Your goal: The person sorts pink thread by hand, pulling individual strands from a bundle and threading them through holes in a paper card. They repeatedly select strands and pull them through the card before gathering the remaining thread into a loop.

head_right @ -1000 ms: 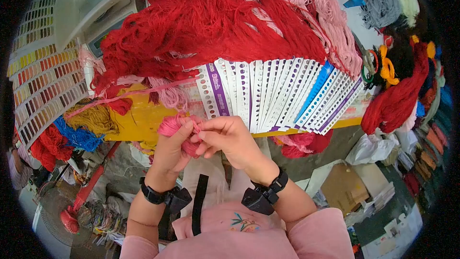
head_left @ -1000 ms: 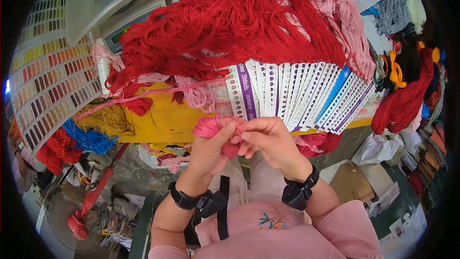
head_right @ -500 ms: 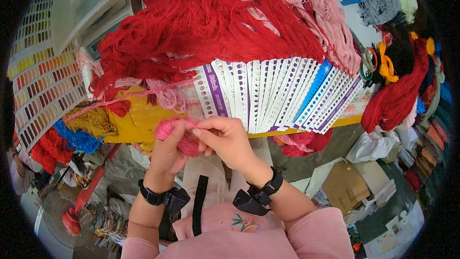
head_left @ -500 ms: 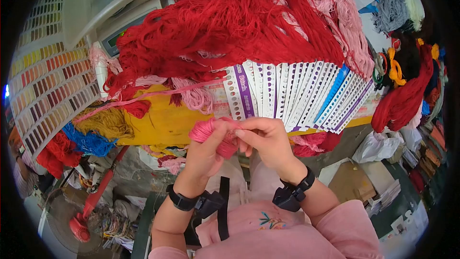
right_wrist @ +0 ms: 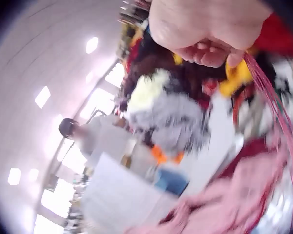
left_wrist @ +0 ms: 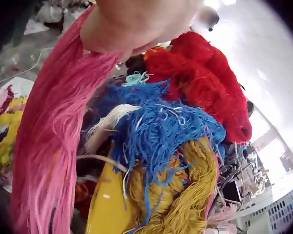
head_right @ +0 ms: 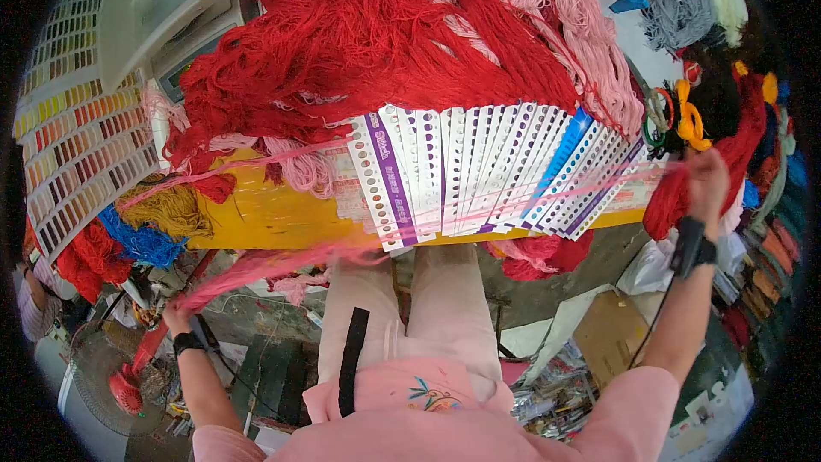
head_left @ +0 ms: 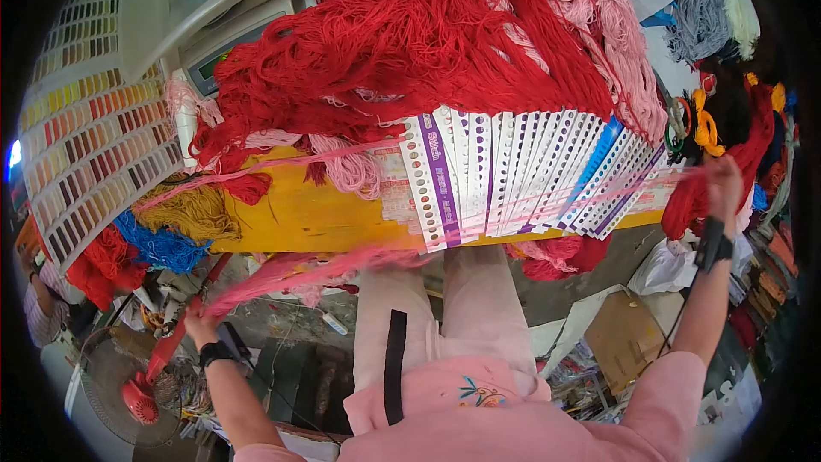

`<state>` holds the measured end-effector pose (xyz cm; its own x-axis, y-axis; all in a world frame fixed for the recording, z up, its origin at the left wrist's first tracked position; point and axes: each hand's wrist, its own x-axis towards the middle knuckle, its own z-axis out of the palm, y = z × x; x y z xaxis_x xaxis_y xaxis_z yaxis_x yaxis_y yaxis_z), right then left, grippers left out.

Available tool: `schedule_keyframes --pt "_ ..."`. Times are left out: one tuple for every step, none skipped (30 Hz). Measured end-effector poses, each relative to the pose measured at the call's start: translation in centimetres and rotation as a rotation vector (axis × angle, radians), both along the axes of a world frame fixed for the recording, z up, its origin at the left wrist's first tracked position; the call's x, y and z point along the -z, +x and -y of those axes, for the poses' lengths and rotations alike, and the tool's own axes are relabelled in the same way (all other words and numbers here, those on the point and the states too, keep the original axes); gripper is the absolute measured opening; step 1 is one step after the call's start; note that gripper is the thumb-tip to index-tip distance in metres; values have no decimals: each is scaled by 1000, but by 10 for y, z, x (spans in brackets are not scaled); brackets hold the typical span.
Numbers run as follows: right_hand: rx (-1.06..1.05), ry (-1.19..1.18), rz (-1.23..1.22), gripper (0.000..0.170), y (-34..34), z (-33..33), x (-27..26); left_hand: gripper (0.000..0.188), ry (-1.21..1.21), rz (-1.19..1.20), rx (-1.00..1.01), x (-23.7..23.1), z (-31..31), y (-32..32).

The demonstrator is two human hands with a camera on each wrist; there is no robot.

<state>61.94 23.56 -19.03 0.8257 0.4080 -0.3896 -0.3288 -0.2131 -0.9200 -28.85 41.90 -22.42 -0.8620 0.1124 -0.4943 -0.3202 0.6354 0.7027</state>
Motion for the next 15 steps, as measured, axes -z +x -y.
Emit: schedule_keyframes --pt "-1 0 2 9 19 4 -10 24 0 2 -1 -9 -7 6" --pt "16 18 86 9 37 5 -24 23 59 -93 22 -17 -17 16" --pt "34 37 170 11 52 3 -38 21 119 -187 45 -19 -22 21" --pt "54 51 253 14 63 2 -51 22 306 302 181 -4 -22 -14" --pt "75 67 338 17 66 3 -57 24 487 797 312 12 -23 -49" --pt "-140 23 489 20 -7 -38 -51 26 493 1051 143 -11 -43 61" --pt "-312 -41 490 19 -52 -62 -34 27 333 1179 298 -17 -49 125" --pt "-492 -293 544 18 -122 -93 -23 26 290 1571 119 -5 -46 164" --pt "-626 -325 495 15 -168 -103 -3 24 293 1650 236 17 -37 191" --pt "-660 -58 178 12 -214 -110 35 23 206 1595 340 31 -30 224" --pt "-855 -128 400 11 -257 -130 51 23 84 1409 589 33 -31 264" --pt "-866 -101 549 11 -292 -144 66 24 -38 1200 819 35 -33 302" --pt "-818 -93 433 10 -319 -156 76 22 -5 1181 946 39 -34 331" --pt "-799 -55 497 9 -339 -164 91 20 28 1156 1072 44 -34 355" --pt "-785 -60 632 10 -352 -170 102 19 30 1068 1140 53 -31 375"
